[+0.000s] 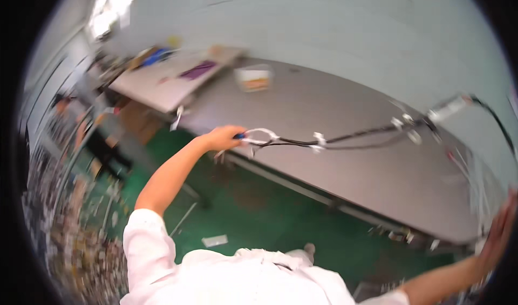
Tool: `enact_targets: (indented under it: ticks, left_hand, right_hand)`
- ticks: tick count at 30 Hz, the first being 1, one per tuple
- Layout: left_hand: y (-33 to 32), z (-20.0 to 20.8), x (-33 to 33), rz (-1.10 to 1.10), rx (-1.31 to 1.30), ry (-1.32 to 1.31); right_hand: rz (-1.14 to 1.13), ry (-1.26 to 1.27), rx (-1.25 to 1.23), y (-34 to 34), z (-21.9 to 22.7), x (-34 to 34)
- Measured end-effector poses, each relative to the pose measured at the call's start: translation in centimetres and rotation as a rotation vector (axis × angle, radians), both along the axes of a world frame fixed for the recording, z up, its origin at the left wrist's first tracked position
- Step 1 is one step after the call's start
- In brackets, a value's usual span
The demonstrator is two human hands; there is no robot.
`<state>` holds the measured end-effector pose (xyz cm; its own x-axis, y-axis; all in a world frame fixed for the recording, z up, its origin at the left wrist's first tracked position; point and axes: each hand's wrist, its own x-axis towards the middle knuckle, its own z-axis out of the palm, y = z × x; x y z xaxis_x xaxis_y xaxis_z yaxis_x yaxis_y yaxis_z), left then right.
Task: The person hangs assembled wire harnesses onto a metal rack, retrieves wire harnesses from the rack, and lays them on a table to attach plastic guide strips and wrap tape around the wires by hand.
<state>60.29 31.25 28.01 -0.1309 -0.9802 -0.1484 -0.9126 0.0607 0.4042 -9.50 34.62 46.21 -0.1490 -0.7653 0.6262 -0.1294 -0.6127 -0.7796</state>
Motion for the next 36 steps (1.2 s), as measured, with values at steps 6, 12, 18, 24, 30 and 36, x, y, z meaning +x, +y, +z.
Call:
enact_targets:
  ticks: [6,12,18,24,30,36]
  left_hand:
    - [-16.0,2.5,-4.2,0.177,-0.525,-0.388]
    - [-24.1,14.7,12.0,0.312,-0.973,-0.821]
    - [-25.0,5.9,20.7,0.343,-0.597,-0.745]
    - [-28.5,-12.8,8.1,0.133,-0.243,-0.660]
    - [-31.7,-21.0,-20.3,-0.284,-0.416,0.063]
    - [-29.5,-22.2,-38.8,-0.167,-0.256,0.512]
  right_hand:
    - [-0.705,1.083,-0.583,-11.1,9.7,-2.9]
    - [-0.261,0.959,-0.760,-29.9,1.5,6.7]
    - [-0.355,1.063,-0.497,-37.8,-24.9,20.4]
    - [0.236,0.828,0.108,-32.5,-41.3,30.0]
    - [0.117,0.738,0.334,-31.9,-42.0,19.1]
    - [-0.395,0.806,0.594,-28.1,-41.4,-5.0]
